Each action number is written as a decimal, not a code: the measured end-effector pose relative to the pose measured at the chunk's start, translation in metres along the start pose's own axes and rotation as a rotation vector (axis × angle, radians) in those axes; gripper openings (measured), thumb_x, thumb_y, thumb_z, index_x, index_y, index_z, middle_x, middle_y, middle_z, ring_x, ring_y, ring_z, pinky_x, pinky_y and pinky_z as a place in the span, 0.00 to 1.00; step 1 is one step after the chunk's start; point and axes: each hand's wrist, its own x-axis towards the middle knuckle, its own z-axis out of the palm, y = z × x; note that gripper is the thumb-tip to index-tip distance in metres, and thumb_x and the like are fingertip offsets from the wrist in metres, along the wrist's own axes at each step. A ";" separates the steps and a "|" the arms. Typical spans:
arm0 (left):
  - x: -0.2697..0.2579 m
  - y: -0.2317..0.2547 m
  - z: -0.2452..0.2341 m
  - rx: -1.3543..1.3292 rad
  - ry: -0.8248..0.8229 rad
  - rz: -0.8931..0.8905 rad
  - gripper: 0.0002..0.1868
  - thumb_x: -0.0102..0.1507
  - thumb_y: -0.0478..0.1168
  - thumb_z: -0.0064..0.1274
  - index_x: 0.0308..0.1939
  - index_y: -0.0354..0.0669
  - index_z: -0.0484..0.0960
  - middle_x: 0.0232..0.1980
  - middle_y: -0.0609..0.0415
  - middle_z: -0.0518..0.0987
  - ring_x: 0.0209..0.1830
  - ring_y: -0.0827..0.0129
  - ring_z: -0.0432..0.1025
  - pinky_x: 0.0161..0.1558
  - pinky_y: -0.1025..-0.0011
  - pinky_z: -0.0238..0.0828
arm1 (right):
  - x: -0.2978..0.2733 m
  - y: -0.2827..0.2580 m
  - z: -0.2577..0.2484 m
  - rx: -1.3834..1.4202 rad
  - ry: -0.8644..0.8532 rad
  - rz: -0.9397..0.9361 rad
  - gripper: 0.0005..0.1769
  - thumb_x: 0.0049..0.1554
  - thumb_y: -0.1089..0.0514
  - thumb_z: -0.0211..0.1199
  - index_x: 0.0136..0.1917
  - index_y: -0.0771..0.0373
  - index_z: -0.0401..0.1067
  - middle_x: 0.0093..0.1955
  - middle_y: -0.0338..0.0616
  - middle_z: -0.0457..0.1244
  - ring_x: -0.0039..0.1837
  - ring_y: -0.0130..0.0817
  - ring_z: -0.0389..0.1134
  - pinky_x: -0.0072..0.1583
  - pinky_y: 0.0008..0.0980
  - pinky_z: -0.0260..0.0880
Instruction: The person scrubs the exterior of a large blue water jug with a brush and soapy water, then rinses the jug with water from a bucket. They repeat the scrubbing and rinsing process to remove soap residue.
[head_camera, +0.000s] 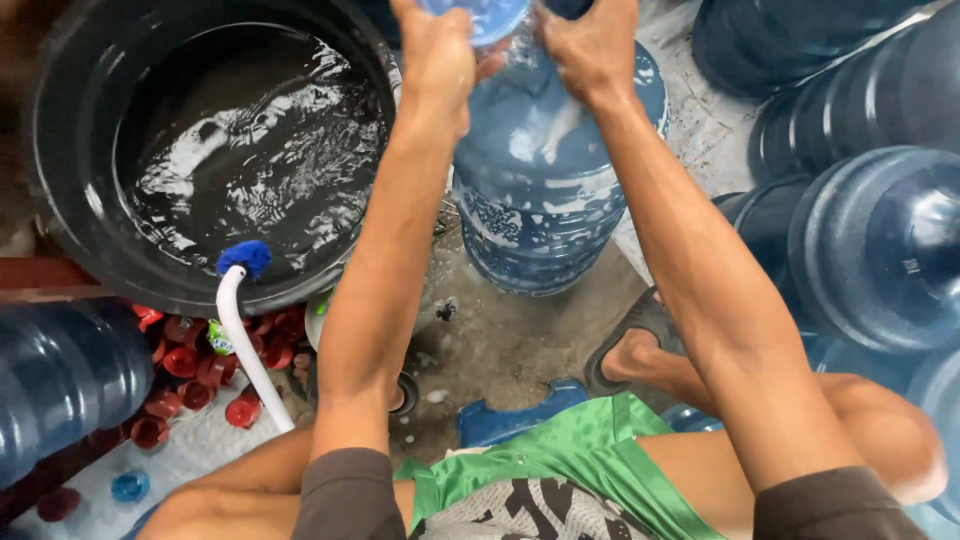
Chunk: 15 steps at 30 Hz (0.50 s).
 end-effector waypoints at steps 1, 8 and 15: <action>0.006 -0.005 0.008 0.074 -0.004 0.071 0.31 0.54 0.37 0.34 0.62 0.51 0.50 0.63 0.50 0.64 0.44 0.65 0.74 0.29 0.75 0.82 | 0.000 -0.002 0.001 -0.050 -0.035 0.080 0.10 0.34 0.63 0.61 0.33 0.61 0.69 0.32 0.33 0.60 0.38 0.22 0.55 0.35 0.32 0.60; 0.000 0.005 0.010 -0.059 -0.193 0.438 0.10 0.55 0.36 0.36 0.17 0.46 0.60 0.15 0.57 0.61 0.14 0.74 0.56 0.18 0.73 0.51 | -0.009 -0.040 -0.006 0.065 -0.126 -0.089 0.21 0.44 0.57 0.68 0.51 0.61 0.67 0.47 0.44 0.65 0.49 0.33 0.64 0.47 0.37 0.62; -0.016 0.004 0.012 0.046 -0.148 0.521 0.09 0.55 0.38 0.37 0.19 0.46 0.61 0.17 0.58 0.63 0.16 0.73 0.58 0.20 0.72 0.53 | -0.010 -0.062 0.003 -0.454 -0.675 0.289 0.56 0.36 0.26 0.67 0.69 0.52 0.51 0.61 0.50 0.60 0.65 0.57 0.55 0.60 0.78 0.31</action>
